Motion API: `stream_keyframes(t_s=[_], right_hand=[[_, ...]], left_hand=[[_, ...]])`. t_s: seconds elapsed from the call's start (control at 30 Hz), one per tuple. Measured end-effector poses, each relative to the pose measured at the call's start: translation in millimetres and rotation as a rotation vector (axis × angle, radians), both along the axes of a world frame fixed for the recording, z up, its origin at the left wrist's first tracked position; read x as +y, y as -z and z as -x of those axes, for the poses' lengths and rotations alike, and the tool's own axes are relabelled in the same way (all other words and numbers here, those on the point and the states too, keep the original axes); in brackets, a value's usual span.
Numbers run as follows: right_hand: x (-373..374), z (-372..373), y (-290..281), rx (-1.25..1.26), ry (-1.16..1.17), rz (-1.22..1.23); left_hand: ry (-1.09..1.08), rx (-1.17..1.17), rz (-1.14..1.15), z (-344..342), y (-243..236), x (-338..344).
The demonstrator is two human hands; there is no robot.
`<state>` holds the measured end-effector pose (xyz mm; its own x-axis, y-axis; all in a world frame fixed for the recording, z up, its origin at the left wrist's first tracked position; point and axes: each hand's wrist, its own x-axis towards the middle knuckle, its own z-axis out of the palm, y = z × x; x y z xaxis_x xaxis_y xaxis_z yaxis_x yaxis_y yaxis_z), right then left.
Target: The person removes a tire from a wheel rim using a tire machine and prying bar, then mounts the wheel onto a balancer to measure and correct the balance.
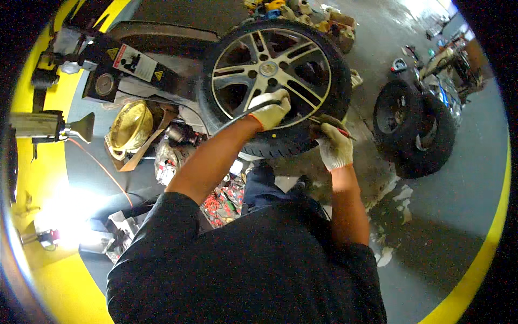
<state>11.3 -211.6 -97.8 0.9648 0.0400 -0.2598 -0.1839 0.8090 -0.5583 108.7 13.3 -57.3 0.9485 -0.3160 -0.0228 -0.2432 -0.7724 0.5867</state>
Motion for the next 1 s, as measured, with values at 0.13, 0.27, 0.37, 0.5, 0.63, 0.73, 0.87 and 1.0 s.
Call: stream_keyframes(t_s=[0.13,0.27,0.37,0.5,0.63,0.73,0.87,1.0], right_hand=[[0.8,0.1,8.3,0.011,0.046,0.032],[4.2,-5.7,-6.8,-0.005,0.035,0.014],[6.1,-19.1,-13.7,0.042,0.083,0.02],[0.8,-27.9,7.0,-0.026,0.002,-0.064],[0.9,-25.8,12.8,-0.025,0.0,0.073],[-0.8,-27.6,17.2,-0.023,-0.006,0.042],[-0.7,-25.9,15.7,-0.033,-0.016,0.01],[-2.2,-27.3,19.5,-0.038,-0.031,-0.023]], left_hand=[[0.008,-0.014,-0.039,0.4,-4.7,-0.1],[-0.015,-0.018,-0.033,1.7,-0.7,0.2],[-0.017,0.03,-0.056,1.7,-5.8,-0.2],[-0.005,0.028,-0.051,1.3,-8.8,-1.1],[-0.004,-0.001,-0.009,4.6,-12.7,-1.4],[-0.017,0.07,-0.051,3.0,-15.5,-2.2],[-0.012,0.06,-0.055,3.9,-19.7,-1.8],[-0.025,0.031,-0.062,1.9,-11.4,-2.9]])
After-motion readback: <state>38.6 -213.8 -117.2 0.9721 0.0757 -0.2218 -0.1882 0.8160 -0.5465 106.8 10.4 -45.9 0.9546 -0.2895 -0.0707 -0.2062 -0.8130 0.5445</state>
